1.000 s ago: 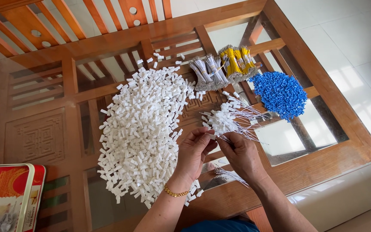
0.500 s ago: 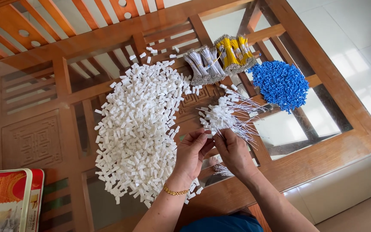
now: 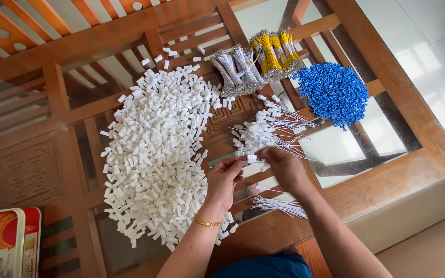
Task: Assembling wires into plastic connector housings at a table.
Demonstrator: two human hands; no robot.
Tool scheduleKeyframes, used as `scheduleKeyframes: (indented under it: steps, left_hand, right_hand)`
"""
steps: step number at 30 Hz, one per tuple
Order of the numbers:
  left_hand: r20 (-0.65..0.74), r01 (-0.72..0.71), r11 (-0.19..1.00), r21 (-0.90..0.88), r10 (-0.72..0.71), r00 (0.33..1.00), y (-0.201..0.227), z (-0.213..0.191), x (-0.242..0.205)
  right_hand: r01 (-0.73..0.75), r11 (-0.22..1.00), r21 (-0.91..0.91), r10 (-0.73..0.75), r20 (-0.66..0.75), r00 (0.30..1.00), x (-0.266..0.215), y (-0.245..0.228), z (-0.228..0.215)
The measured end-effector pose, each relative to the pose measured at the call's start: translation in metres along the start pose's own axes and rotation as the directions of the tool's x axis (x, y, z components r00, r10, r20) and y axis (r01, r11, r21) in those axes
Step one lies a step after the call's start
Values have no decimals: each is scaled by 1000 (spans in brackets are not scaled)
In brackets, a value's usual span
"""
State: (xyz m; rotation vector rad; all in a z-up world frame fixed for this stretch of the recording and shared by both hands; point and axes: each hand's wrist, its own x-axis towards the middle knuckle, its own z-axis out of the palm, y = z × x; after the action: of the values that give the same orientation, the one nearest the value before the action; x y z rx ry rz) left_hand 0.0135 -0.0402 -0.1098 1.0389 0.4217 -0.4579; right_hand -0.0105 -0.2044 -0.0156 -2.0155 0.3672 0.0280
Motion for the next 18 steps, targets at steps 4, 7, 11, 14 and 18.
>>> scheduleKeyframes:
  steps: [4,7,11,14,18]
  left_hand:
    - [-36,19,998,60,-17,999,-29,-5,16]
    - [-55,21,997,70,-18,998,-39,8,14]
    - [-103,32,968,248,-6,995,-60,13,22]
    - [-75,-23,901,433,62,995,-64,8,23]
    - [175,-327,557,763,309,935,-46,9,3]
  right_hand:
    - [38,999,26,-29,-276,961,44,41,-34]
    - [90,990,-111,-119,-291,949,69,47,-33]
    - [56,900,-432,-86,-49,995,95,65,3]
    - [60,833,-550,-50,33,998,106,73,23]
    - [63,739,-670,-53,36,998,116,81,38]
